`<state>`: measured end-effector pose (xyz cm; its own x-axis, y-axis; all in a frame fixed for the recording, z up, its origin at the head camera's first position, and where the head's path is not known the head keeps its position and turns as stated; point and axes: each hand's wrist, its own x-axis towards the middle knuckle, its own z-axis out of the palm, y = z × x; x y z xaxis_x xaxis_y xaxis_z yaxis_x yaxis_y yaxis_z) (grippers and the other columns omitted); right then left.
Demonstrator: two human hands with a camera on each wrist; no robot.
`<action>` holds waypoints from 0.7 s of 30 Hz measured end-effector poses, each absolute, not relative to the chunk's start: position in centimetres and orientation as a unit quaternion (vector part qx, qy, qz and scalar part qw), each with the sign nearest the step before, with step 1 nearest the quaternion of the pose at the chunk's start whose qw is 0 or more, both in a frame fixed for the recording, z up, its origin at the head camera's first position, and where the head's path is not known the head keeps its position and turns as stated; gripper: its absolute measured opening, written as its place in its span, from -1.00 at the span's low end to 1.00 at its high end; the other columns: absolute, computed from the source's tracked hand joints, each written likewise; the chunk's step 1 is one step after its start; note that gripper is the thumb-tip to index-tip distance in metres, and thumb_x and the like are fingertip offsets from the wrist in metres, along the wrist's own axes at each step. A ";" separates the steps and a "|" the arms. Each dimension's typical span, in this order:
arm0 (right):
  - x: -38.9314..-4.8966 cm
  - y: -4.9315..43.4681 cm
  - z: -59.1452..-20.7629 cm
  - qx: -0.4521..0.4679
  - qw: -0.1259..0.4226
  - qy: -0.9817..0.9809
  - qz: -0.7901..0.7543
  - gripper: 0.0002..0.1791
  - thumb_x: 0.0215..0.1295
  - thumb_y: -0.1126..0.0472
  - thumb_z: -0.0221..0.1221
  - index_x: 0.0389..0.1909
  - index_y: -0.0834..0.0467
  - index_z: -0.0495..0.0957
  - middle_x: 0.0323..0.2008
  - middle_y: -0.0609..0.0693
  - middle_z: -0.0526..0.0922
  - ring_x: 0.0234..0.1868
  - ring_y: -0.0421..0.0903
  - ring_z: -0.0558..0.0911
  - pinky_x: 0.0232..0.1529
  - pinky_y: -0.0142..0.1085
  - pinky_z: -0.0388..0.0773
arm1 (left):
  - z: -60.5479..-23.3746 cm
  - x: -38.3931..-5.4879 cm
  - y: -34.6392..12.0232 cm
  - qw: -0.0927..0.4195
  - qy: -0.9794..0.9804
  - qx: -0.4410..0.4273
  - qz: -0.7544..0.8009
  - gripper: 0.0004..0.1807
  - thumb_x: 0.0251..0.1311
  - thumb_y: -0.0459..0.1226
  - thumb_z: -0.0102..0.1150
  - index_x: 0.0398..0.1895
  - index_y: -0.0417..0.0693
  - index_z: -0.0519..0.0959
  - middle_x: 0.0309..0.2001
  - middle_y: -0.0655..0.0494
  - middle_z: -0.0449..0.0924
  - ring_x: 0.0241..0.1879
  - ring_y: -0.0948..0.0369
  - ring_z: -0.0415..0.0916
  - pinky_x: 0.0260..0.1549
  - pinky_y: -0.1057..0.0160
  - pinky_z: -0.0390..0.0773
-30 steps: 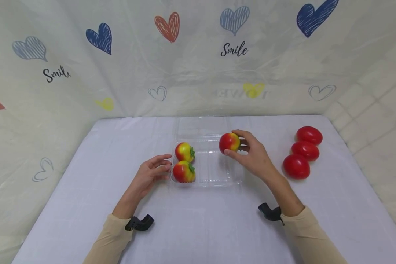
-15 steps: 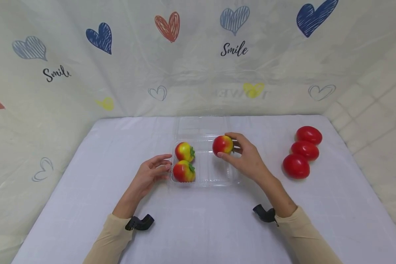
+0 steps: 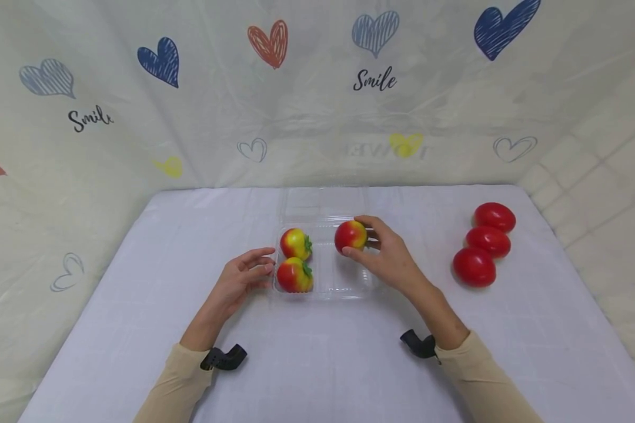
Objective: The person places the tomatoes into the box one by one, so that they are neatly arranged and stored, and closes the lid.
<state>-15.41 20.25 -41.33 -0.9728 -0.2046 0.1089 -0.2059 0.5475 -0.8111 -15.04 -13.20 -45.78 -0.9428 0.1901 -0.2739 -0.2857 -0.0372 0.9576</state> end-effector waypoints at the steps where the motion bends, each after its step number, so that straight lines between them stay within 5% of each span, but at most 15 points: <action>1: -15.4 20.2 -41.4 0.117 -0.001 -0.879 0.462 -0.22 0.29 0.03 0.43 0.45 0.09 0.33 0.39 0.18 0.49 0.29 0.22 0.61 0.26 0.15 0.61 | -45.8 -15.0 -13.2 0.166 0.674 -0.036 0.719 -0.56 0.40 -0.34 0.25 0.33 -0.10 0.57 -0.07 0.10 0.66 -0.15 0.21 0.65 -0.20 0.33 0.77; 21: -15.8 18.8 -41.9 0.122 -0.007 -0.889 0.442 -0.22 0.24 0.01 0.47 0.42 0.09 0.37 0.33 0.13 0.49 0.32 0.14 0.53 0.28 0.13 0.62 | -45.8 -15.0 -13.2 0.167 0.673 -0.035 0.720 -0.56 0.40 -0.35 0.24 0.33 -0.11 0.56 -0.10 0.11 0.66 -0.18 0.22 0.66 -0.21 0.33 0.77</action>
